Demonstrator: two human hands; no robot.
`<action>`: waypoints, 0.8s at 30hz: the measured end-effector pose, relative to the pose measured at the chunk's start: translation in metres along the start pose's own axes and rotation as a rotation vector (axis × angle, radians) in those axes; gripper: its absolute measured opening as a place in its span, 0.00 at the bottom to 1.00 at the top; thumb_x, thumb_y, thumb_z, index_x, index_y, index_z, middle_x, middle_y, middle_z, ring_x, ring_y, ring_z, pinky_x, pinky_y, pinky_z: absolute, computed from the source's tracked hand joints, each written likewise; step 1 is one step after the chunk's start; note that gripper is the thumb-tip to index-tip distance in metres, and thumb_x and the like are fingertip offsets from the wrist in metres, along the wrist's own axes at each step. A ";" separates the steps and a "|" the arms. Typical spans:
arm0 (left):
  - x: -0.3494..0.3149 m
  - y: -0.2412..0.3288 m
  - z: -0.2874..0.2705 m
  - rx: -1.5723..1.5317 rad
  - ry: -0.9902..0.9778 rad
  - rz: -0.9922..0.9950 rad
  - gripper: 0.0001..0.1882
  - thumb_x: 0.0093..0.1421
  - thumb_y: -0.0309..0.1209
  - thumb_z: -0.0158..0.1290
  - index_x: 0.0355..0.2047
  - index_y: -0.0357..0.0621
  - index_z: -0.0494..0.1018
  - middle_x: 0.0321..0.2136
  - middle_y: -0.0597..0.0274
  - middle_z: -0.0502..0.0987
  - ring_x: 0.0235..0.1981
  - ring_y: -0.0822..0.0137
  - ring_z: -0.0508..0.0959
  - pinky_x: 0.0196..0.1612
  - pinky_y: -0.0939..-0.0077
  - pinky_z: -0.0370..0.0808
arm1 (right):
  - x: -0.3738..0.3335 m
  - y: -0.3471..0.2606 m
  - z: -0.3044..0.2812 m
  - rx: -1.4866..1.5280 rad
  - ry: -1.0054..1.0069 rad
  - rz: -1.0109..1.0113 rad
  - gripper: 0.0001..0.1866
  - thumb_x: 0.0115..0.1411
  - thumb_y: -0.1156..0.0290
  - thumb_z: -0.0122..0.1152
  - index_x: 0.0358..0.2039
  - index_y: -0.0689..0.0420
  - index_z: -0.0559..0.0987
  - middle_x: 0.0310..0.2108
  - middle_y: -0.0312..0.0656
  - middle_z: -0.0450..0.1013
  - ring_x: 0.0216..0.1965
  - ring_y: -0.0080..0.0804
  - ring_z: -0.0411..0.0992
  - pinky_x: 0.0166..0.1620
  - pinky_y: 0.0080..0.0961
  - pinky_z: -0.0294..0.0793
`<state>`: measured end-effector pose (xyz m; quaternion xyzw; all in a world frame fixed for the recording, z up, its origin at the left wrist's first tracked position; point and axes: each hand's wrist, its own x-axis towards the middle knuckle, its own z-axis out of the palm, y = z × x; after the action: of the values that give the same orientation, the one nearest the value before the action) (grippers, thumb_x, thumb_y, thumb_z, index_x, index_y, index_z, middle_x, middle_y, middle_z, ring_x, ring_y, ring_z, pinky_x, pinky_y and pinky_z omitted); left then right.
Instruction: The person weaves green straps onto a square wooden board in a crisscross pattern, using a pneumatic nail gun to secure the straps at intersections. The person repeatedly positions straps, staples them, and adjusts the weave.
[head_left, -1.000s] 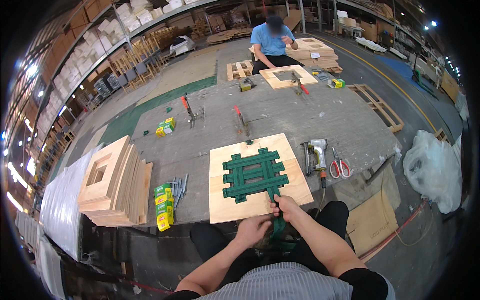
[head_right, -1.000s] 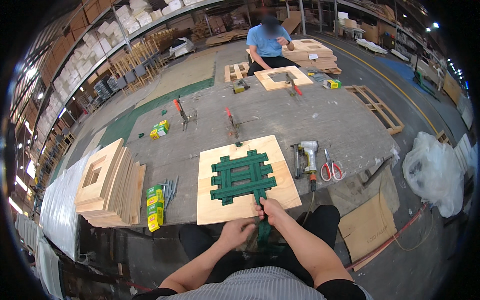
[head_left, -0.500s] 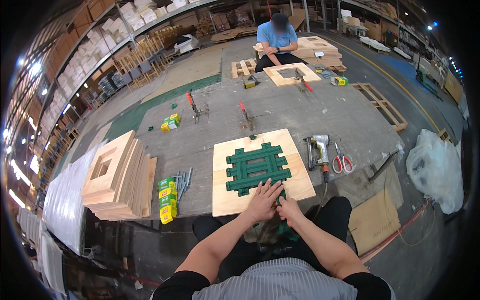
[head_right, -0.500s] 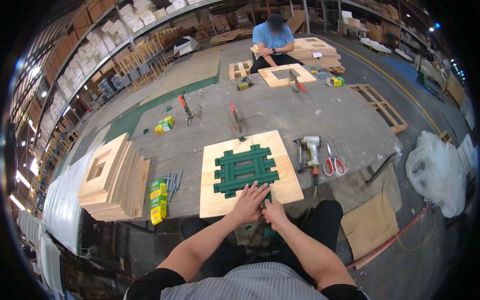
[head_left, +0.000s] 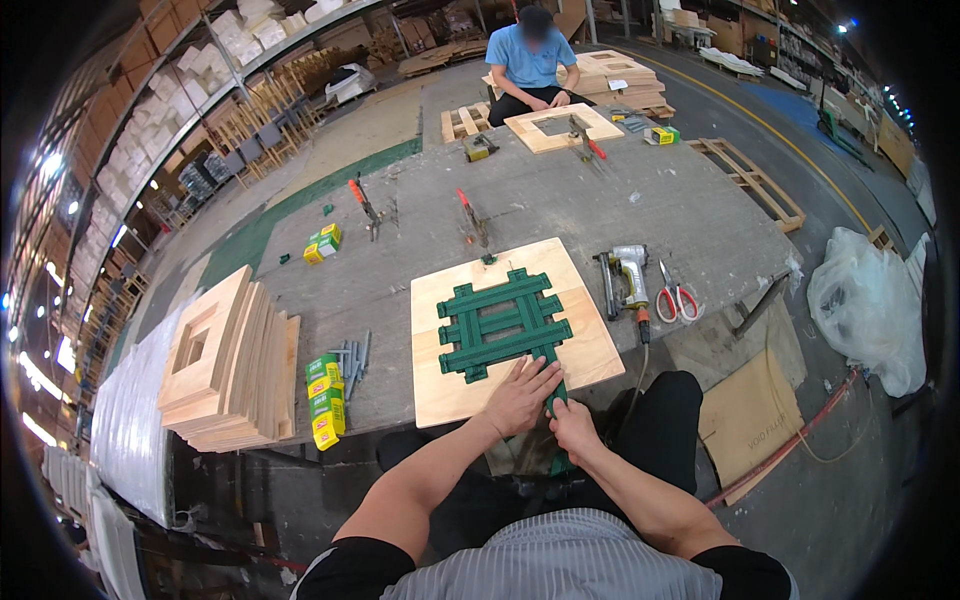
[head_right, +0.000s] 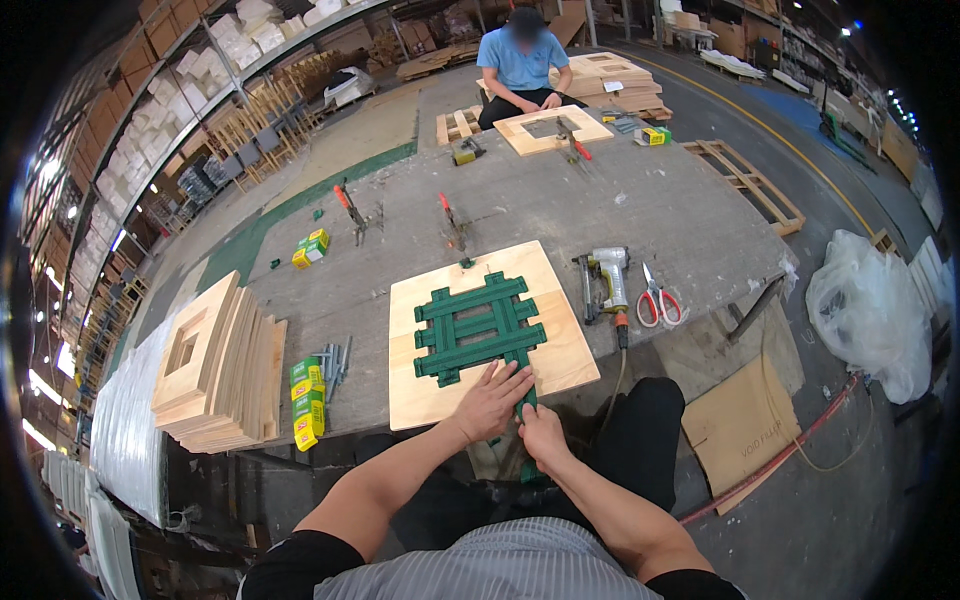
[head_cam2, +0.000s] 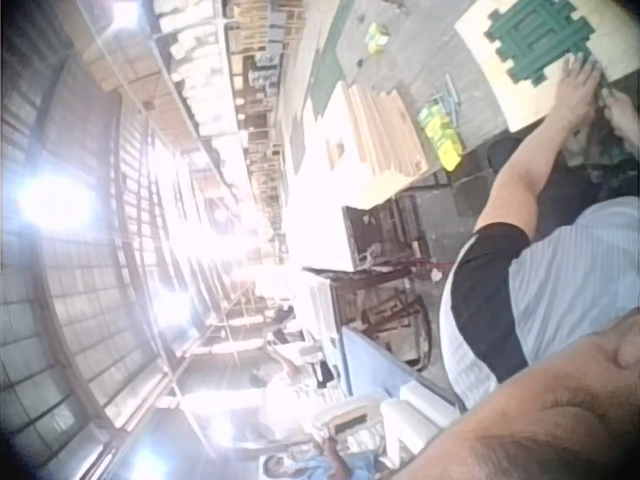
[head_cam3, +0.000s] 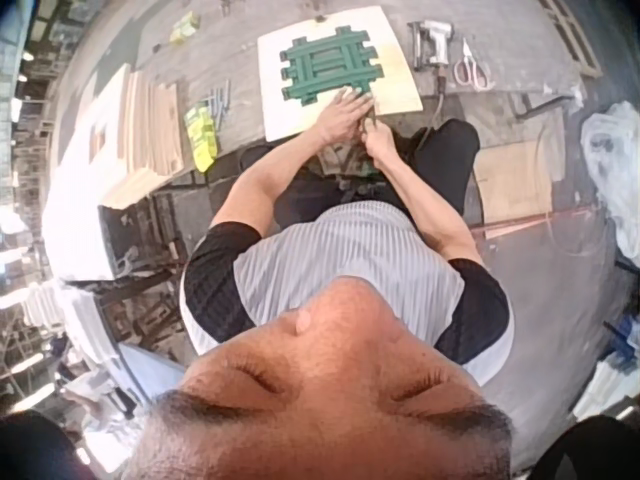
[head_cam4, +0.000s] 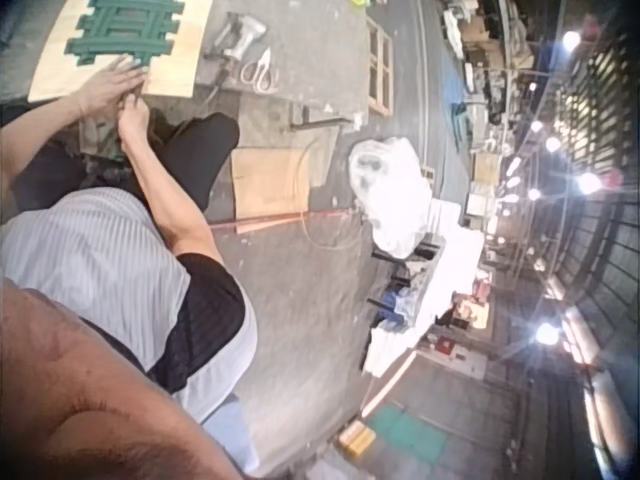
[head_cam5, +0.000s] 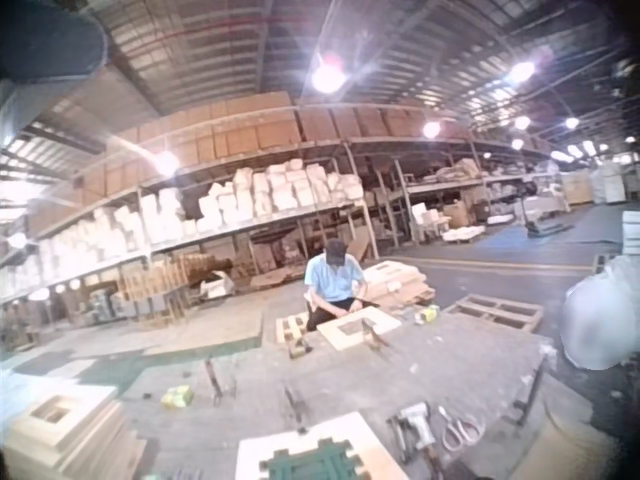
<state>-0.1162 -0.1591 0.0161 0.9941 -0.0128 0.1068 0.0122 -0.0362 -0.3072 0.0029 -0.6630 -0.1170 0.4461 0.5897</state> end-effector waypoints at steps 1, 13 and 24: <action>0.000 0.000 0.000 0.008 -0.001 0.007 0.40 0.57 0.33 0.56 0.71 0.45 0.59 0.72 0.57 0.60 0.73 0.52 0.58 0.75 0.46 0.49 | 0.000 0.002 -0.001 0.001 0.001 0.008 0.18 0.76 0.57 0.45 0.34 0.55 0.73 0.19 0.30 0.64 0.14 0.18 0.53 0.16 0.22 0.50; -0.003 -0.003 0.001 0.044 -0.007 0.074 0.40 0.57 0.33 0.56 0.71 0.46 0.60 0.72 0.60 0.61 0.73 0.53 0.59 0.75 0.46 0.49 | -0.015 -0.004 -0.006 0.012 -0.006 0.064 0.17 0.75 0.63 0.48 0.33 0.61 0.75 0.24 0.35 0.69 0.24 0.23 0.65 0.28 0.26 0.65; -0.004 -0.003 0.008 0.067 -0.018 0.092 0.42 0.57 0.31 0.56 0.73 0.49 0.56 0.73 0.63 0.59 0.74 0.55 0.58 0.76 0.48 0.49 | -0.015 0.005 -0.009 -0.002 -0.001 0.067 0.18 0.76 0.63 0.47 0.31 0.61 0.75 0.21 0.34 0.67 0.23 0.23 0.63 0.28 0.26 0.62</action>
<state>-0.1181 -0.1557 0.0071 0.9933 -0.0549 0.0987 -0.0264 -0.0399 -0.3248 0.0046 -0.6669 -0.0954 0.4659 0.5737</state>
